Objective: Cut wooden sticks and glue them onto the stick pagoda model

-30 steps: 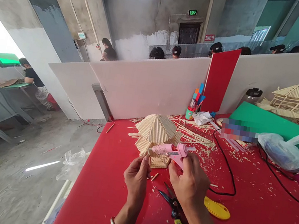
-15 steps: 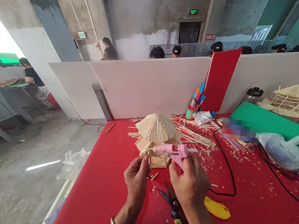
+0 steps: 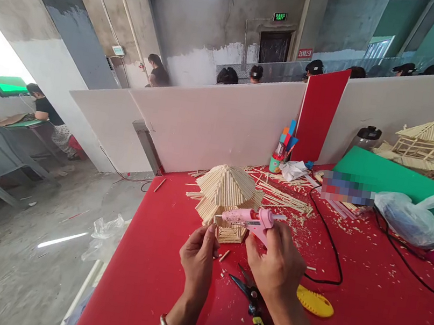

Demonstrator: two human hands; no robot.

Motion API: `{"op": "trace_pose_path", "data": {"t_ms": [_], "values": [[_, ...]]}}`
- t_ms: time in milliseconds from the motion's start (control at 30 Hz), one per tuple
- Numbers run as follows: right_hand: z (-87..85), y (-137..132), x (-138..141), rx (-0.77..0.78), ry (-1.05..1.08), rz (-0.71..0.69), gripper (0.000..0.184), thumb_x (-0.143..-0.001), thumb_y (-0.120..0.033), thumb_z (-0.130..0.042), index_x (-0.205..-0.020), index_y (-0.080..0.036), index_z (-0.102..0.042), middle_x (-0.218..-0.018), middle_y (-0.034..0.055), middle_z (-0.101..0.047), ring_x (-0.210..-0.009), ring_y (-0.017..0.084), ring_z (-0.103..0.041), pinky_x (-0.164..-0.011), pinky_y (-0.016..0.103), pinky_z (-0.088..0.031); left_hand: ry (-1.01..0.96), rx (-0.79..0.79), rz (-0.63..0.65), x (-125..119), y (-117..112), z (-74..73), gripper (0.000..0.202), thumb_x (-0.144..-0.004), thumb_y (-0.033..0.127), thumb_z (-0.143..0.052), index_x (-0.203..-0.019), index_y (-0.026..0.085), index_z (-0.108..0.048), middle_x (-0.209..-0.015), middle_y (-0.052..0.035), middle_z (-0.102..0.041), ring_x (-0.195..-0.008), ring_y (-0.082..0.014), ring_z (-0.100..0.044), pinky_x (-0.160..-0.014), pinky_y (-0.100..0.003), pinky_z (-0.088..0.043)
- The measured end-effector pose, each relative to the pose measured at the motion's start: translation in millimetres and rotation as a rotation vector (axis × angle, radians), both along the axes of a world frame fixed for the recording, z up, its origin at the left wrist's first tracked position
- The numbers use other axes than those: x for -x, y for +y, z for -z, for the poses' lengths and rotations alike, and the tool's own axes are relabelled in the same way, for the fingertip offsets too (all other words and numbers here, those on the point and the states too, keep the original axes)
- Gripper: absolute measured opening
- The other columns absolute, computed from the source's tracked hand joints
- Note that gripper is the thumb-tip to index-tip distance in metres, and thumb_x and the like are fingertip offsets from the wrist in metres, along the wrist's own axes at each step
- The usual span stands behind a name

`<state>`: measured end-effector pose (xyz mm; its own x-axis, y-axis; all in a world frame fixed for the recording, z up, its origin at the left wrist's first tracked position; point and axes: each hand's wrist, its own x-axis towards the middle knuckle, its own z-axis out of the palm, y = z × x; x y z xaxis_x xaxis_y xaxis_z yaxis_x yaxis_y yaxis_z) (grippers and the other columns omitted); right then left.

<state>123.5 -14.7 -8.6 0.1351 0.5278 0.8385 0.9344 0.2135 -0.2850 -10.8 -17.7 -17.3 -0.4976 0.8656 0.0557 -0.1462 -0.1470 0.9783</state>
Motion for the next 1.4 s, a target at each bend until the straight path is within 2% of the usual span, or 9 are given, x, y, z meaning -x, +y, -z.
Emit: {"op": "trace_pose_path", "data": {"t_ms": [133, 267, 433, 633, 767, 933, 1167, 1267, 1400], "values": [[-0.6, 0.9, -0.3, 0.004, 0.047, -0.033, 0.02, -0.087, -0.028, -0.056, -0.104, -0.017, -0.058, -0.089, 0.0057, -0.063, -0.07, 0.016, -0.06, -0.055, 0.025, -0.041, -0.002, -0.019, 0.016, 0.9, 0.3, 3.1, 0.031, -0.074, 0.045, -0.073, -0.069, 0.015, -0.069, -0.049, 0.0048, -0.05, -0.042, -0.0066, -0.041, -0.041, -0.018, -0.036], [-1.5, 4.2, -3.0, 0.002, 0.075, -0.073, 0.021, -0.087, -0.033, -0.057, -0.102, -0.018, -0.058, -0.092, 0.0073, -0.064, -0.072, 0.017, -0.06, -0.057, 0.025, -0.043, -0.017, -0.038, 0.047, 2.3, 1.3, 7.7, 0.032, -0.076, 0.047, -0.07, -0.075, 0.015, -0.072, -0.049, 0.0041, -0.051, -0.042, -0.007, -0.042, -0.041, -0.019, -0.035], [-0.5, 10.2, -6.6, -0.029, 0.05, -0.1, 0.027, -0.087, -0.034, -0.058, -0.109, -0.017, -0.057, -0.091, 0.0068, -0.063, -0.07, 0.016, -0.06, -0.055, 0.025, -0.042, 0.001, -0.045, 0.041, 2.8, 2.3, 9.9, 0.034, -0.074, 0.048, -0.07, -0.073, 0.014, -0.072, -0.05, 0.0034, -0.053, -0.041, -0.0068, -0.042, -0.041, -0.019, -0.035], [7.6, 14.0, -4.8, -0.11, 0.037, -0.129, 0.026, -0.086, -0.03, -0.06, -0.108, -0.016, -0.056, -0.088, 0.0072, -0.063, -0.071, 0.017, -0.061, -0.056, 0.025, -0.044, 0.03, -0.074, 0.026, 0.8, -0.8, 7.7, 0.035, -0.075, 0.048, -0.071, -0.079, 0.014, -0.073, -0.051, 0.003, -0.053, -0.042, -0.0072, -0.042, -0.041, -0.019, -0.037], [14.6, 12.2, -5.1, -0.118, 0.024, -0.129, 0.031, -0.087, -0.03, -0.059, -0.115, -0.017, -0.056, -0.089, 0.0077, -0.062, -0.071, 0.017, -0.062, -0.056, 0.025, -0.045, 0.025, -0.076, 0.017, -1.4, -2.4, 7.5, 0.036, -0.073, 0.049, -0.072, -0.079, 0.014, -0.074, -0.05, 0.0029, -0.053, -0.041, -0.0078, -0.043, -0.04, -0.02, -0.038], [24.0, 11.1, -8.9, -0.144, 0.018, -0.103, 0.04, -0.087, -0.035, -0.06, -0.122, -0.016, -0.054, -0.089, 0.0096, -0.062, -0.07, 0.019, -0.062, -0.053, 0.026, -0.044, 0.002, -0.085, 0.004, -3.0, -3.5, 9.2, 0.037, -0.073, 0.048, -0.072, -0.087, 0.014, -0.075, -0.05, 0.0031, -0.054, -0.041, -0.0078, -0.044, -0.04, -0.02, -0.038], [31.9, 12.6, -8.1, -0.133, 0.021, -0.117, 0.033, -0.087, -0.036, -0.061, -0.112, -0.015, -0.055, -0.088, 0.0089, -0.061, -0.068, 0.017, -0.06, -0.054, 0.025, -0.044, 0.007, -0.11, -0.055, -2.5, -6.2, 11.2, 0.036, -0.074, 0.044, -0.073, -0.095, 0.015, -0.076, -0.051, 0.0027, -0.057, -0.041, -0.008, -0.045, -0.039, -0.02, -0.038], [34.0, 13.3, -7.4, -0.128, 0.015, -0.121, 0.029, -0.088, -0.036, -0.061, -0.108, -0.016, -0.056, -0.088, 0.0086, -0.061, -0.067, 0.017, -0.059, -0.054, 0.025, -0.044, 0.009, -0.116, -0.035, -4.4, -7.8, 14.3, 0.04, -0.076, 0.044, -0.072, -0.103, 0.014, -0.075, -0.054, 0.0021, -0.059, -0.041, -0.0073, -0.044, -0.04, -0.02, -0.038], [34.3, 13.8, -7.6, -0.131, 0.031, -0.125, 0.032, -0.088, -0.035, -0.062, -0.112, -0.016, -0.056, -0.09, 0.009, -0.061, -0.071, 0.017, -0.061, -0.055, 0.025, -0.045, -0.005, -0.121, 0.003, -7.1, -9.5, 19.1, 0.048, -0.078, 0.043, -0.072, -0.116, 0.014, -0.071, -0.06, 0.0005, -0.064, -0.042, -0.006, -0.043, -0.042, -0.02, -0.039]]}}
